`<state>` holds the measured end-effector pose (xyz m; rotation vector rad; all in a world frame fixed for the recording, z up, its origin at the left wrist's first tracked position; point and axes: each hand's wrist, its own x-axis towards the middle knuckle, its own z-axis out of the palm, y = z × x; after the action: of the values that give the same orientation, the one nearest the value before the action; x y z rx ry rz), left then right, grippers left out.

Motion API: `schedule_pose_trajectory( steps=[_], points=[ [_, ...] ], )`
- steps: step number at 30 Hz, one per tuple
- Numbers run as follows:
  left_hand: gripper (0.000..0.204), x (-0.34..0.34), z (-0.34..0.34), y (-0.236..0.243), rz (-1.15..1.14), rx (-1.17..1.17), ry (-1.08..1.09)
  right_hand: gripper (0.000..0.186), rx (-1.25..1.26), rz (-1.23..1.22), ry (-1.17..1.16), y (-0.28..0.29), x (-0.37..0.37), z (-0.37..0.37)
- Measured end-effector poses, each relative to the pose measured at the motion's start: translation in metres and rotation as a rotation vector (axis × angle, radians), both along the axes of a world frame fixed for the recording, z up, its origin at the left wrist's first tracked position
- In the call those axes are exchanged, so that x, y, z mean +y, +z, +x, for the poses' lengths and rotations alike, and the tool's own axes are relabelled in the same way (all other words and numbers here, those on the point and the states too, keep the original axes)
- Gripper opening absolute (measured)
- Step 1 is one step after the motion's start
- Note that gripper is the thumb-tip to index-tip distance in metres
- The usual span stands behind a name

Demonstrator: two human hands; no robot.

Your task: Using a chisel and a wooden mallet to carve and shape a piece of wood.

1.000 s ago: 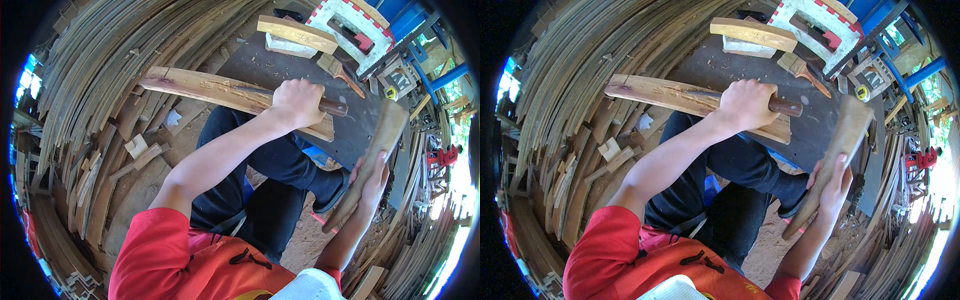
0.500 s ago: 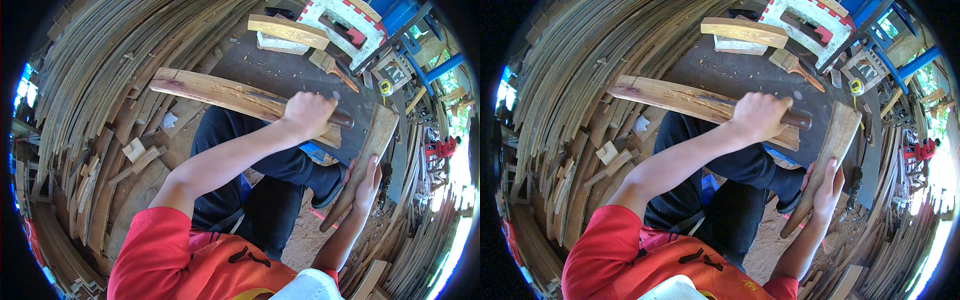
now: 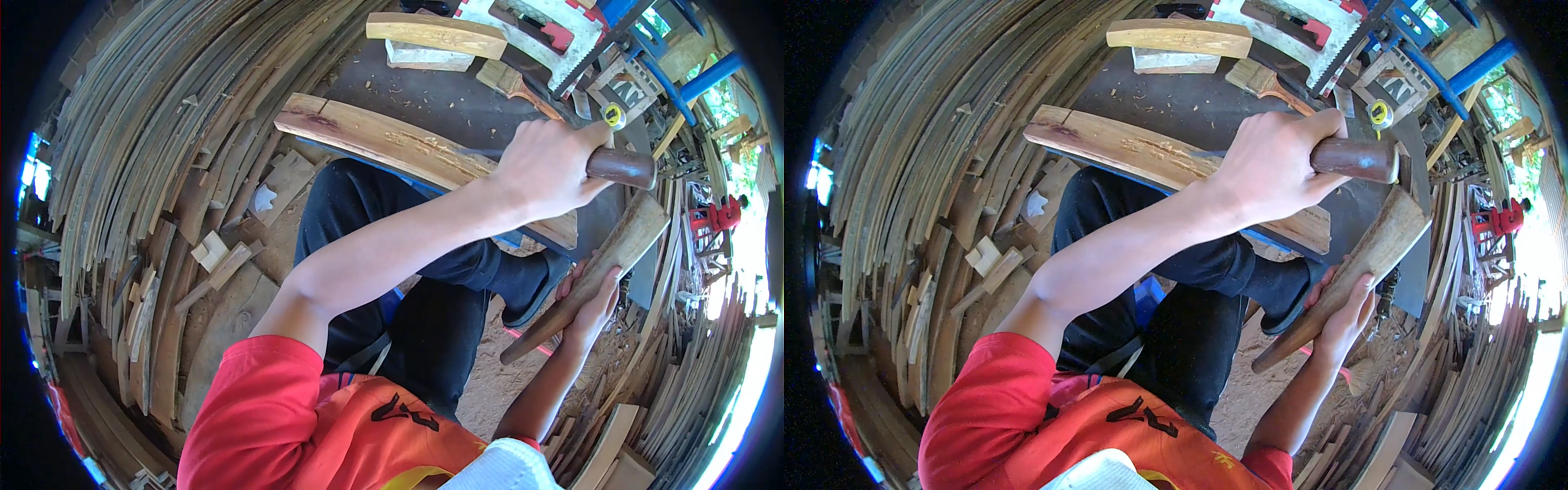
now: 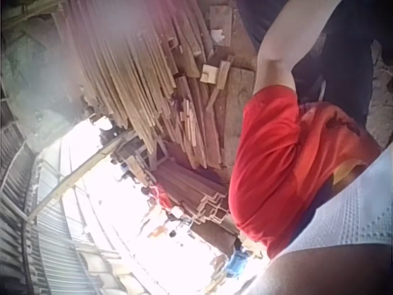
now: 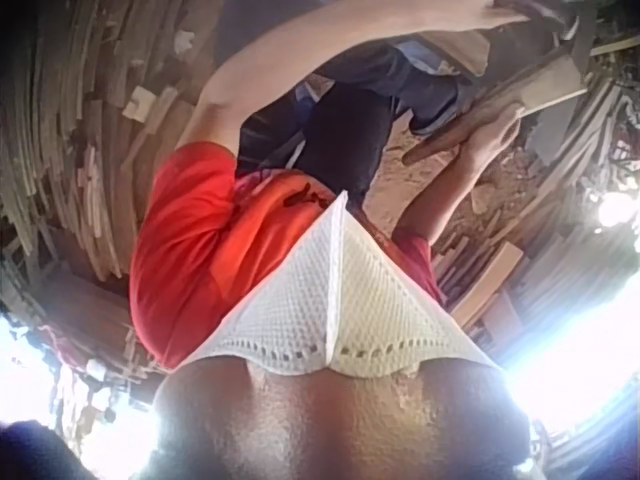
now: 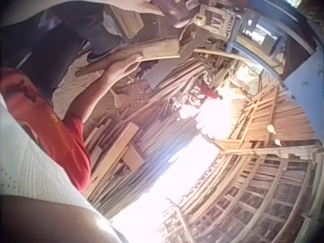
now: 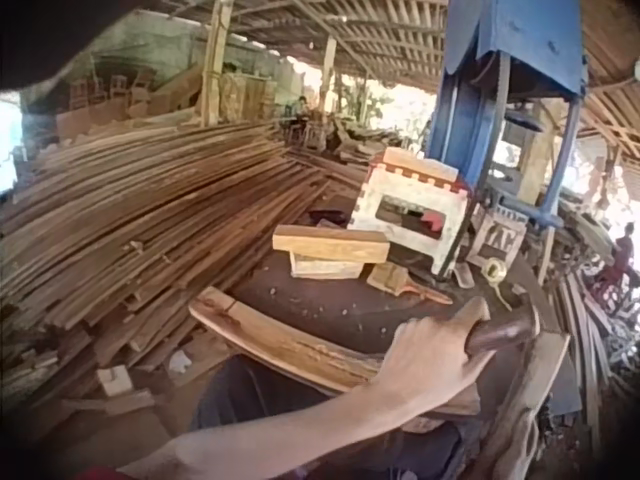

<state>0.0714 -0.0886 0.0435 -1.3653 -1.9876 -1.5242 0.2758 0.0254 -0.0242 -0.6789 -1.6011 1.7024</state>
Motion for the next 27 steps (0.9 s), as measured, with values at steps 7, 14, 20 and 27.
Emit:
schedule_pose_trajectory(
  steps=[7, 14, 20, 27],
  points=[
    [0.025, -0.008, 0.01, 0.009, -0.097, 0.018, -0.001, 0.064, -0.05, 0.064, 0.018, 0.001, -0.009, -0.002],
    [0.03, -0.01, -0.004, 0.002, -0.105, 0.009, -0.03, 0.062, -0.071, 0.084, 0.045, 0.0, -0.009, 0.0],
    [0.034, -0.014, -0.002, 0.003, -0.137, -0.037, -0.075, 0.064, -0.065, 0.187, -0.092, 0.021, 0.001, 0.005],
    [0.031, -0.015, -0.003, 0.001, -0.182, -0.078, -0.094, 0.061, -0.152, 0.464, -0.028, 0.064, 0.01, 0.02]
  ],
)
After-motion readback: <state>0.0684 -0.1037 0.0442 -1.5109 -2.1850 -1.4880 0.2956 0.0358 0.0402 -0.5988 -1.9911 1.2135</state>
